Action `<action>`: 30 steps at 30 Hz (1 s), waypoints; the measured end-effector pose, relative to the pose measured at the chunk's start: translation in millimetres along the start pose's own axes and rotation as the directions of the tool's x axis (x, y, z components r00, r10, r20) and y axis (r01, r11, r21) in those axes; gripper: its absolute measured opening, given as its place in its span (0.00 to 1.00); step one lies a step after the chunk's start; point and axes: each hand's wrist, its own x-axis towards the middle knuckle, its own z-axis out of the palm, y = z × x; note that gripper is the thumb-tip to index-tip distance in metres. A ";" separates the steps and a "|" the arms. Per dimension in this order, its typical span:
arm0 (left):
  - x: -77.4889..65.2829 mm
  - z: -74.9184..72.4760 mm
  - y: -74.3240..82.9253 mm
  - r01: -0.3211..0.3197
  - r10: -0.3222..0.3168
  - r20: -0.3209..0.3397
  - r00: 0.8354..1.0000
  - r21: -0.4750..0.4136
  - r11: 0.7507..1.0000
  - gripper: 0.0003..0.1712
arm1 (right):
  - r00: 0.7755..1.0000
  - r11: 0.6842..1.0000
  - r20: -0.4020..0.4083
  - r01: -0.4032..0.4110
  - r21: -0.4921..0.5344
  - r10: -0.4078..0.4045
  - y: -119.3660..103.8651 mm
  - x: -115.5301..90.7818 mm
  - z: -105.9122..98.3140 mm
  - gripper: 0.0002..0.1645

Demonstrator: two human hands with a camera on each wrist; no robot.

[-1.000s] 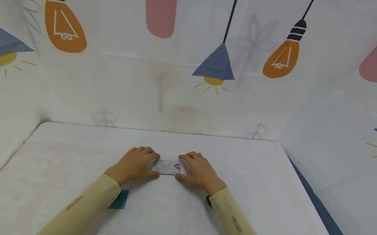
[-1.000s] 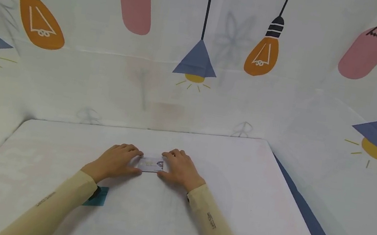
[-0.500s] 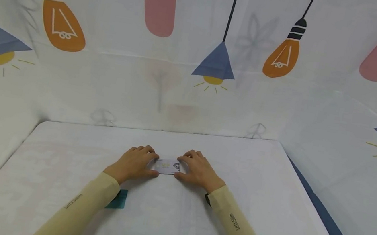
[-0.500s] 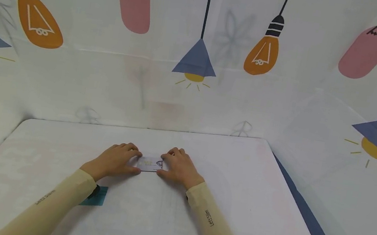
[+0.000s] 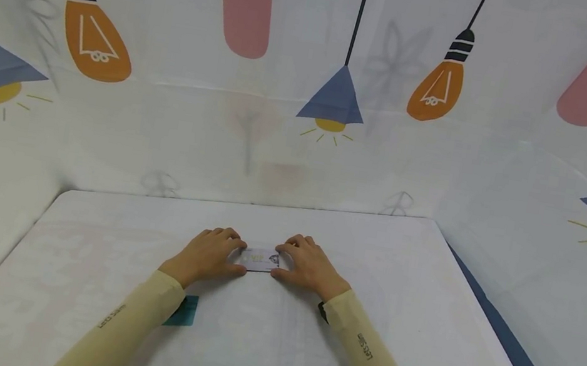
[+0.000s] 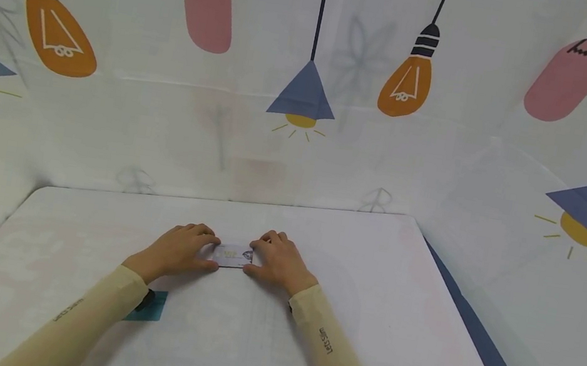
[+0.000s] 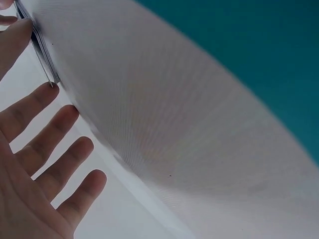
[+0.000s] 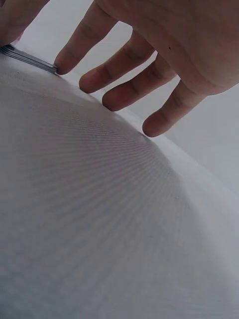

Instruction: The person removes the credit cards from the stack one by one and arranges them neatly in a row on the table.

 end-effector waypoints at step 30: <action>-34.9 -19.6 -1.8 -0.093 0.095 -0.164 0.982 0.019 0.996 0.33 | 0.971 0.986 -0.173 0.157 -0.060 -0.165 -20.6 -17.3 -16.3 0.33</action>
